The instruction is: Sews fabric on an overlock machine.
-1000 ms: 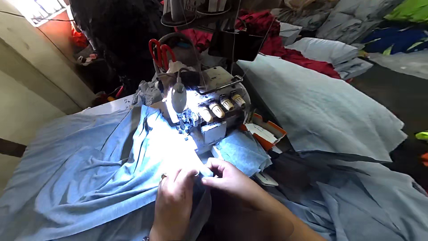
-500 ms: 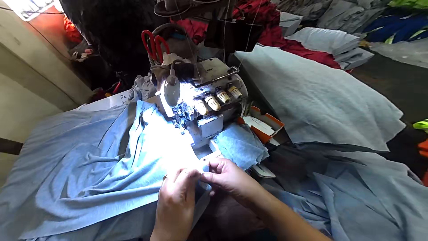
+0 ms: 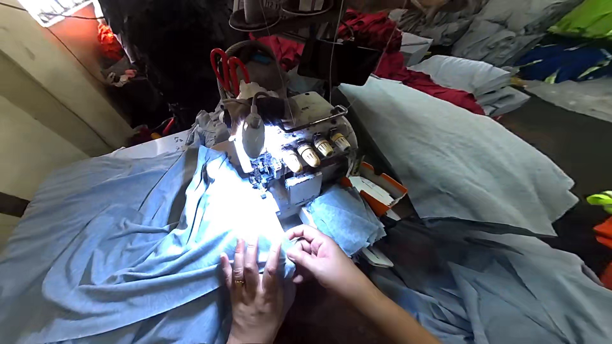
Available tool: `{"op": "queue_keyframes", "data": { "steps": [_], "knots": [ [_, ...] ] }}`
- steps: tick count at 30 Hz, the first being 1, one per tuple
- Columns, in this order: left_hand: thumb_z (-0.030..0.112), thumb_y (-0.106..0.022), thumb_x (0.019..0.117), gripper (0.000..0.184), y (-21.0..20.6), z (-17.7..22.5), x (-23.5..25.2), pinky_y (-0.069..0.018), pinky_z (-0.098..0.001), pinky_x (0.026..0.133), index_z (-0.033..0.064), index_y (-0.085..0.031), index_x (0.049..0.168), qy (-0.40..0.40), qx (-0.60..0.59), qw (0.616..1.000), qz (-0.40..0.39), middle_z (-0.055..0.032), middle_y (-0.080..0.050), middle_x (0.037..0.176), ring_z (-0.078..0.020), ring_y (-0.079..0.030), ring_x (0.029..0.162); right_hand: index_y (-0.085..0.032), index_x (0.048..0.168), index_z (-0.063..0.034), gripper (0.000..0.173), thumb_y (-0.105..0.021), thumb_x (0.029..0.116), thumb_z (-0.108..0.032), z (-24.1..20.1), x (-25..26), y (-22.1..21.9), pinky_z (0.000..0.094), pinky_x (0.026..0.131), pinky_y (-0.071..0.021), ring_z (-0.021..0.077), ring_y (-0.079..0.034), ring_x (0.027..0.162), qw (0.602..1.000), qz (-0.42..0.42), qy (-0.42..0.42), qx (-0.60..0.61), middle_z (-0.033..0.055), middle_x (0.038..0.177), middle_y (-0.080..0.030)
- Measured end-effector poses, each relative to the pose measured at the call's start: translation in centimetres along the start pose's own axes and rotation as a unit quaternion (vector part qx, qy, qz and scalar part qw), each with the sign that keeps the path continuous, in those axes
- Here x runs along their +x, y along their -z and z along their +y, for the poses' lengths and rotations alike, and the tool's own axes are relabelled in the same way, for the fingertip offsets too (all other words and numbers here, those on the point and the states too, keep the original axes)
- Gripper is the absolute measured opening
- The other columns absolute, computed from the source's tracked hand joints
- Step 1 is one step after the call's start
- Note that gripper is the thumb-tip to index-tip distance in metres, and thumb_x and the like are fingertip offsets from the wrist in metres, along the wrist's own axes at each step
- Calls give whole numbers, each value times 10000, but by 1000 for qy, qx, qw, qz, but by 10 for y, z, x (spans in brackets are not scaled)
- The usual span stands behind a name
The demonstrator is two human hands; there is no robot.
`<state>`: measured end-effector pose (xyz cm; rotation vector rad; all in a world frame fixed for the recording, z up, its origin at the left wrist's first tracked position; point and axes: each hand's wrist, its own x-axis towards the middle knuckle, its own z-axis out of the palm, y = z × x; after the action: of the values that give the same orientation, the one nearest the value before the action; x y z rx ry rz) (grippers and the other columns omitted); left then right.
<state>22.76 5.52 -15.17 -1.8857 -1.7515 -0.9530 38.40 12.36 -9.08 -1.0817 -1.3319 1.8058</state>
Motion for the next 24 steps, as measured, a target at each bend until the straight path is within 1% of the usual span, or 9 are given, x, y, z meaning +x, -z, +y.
{"op": "queue_keyframes", "data": {
  "steps": [3, 6, 9, 12, 15, 18, 20, 22, 24],
  "knots": [
    [220, -543, 979, 383, -1, -9, 3, -149, -652, 1189, 355, -632, 1327, 12, 34, 999, 2, -185, -548, 1436, -352, -402, 1455, -525, 1231, -104, 310, -660, 953, -87, 7, 2, -1, 267, 580, -604, 85, -682, 627, 995, 30, 55, -76, -33, 757, -671],
    [168, -538, 1006, 353, 0, -21, 19, -107, -657, 1191, 372, -671, 1261, -15, 7, 1000, 18, -110, -592, 1385, -309, -408, 1449, -617, 1154, -107, 188, -625, 973, -156, 5, 19, -1, 205, 596, -555, 23, -633, 635, 972, 51, 154, -172, -51, 796, -677],
    [81, -553, 971, 329, 3, -35, 57, -306, -715, 1074, 265, -777, 1125, -74, -19, 997, 14, -51, -729, 1230, -297, -637, 1233, -733, 1076, -137, 235, -522, 1001, -207, -14, 42, -2, 237, 712, -575, 26, -676, 756, 929, 63, 194, -308, -31, 899, -728],
    [92, -548, 940, 325, 0, -53, 94, -532, -523, 950, 228, -808, 1080, -77, -43, 994, -59, 19, -765, 1143, -207, -717, 1072, -757, 1033, -172, 287, -482, 978, -232, -31, 56, -5, 306, 668, -575, 62, -673, 700, 902, 78, 180, -384, -38, 811, -714],
    [153, -565, 937, 314, 0, -68, 126, -538, -512, 985, 183, -788, 1157, -8, -86, 977, -196, -15, -745, 1202, -228, -690, 1152, -755, 1034, -169, 283, -489, 976, -247, -31, 55, -5, 319, 637, -552, 74, -647, 680, 900, 82, 178, -390, -27, 809, -697],
    [316, -566, 991, 284, 1, -84, 162, -544, -487, 982, 176, -790, 1093, 27, -126, 948, -290, -10, -736, 1167, -186, -676, 1142, -726, 1062, -173, 258, -495, 981, -254, -26, 50, -5, 311, 612, -553, 72, -639, 652, 918, 63, 154, -361, -33, 784, -675],
    [311, -631, 970, 229, -6, -96, 175, -541, -513, 916, 134, -777, 967, 41, -139, 957, -252, -43, -730, 1049, -222, -680, 1034, -715, 1074, -171, 251, -493, 987, -251, -26, 48, -6, 304, 605, -555, 71, -637, 642, 926, 54, 141, -347, -33, 772, -667],
    [269, -697, 964, 254, -22, -110, 173, -530, -538, 979, 73, -747, 1118, 62, -140, 972, -181, -130, -680, 1218, -299, -654, 1135, -711, 1078, -169, 250, -489, 996, -248, -27, 46, -7, 290, 615, -557, 65, -636, 646, 929, 47, 135, -342, -34, 787, -667],
    [225, -720, 956, 256, -28, -114, 166, -528, -546, 938, 59, -717, 1152, 137, -173, 962, -158, -165, -653, 1197, -324, -639, 1097, -711, 1081, -171, 252, -486, 999, -248, -29, 45, -8, 280, 623, -565, 52, -639, 651, 931, 45, 136, -337, -43, 802, -674]
  ]
}}
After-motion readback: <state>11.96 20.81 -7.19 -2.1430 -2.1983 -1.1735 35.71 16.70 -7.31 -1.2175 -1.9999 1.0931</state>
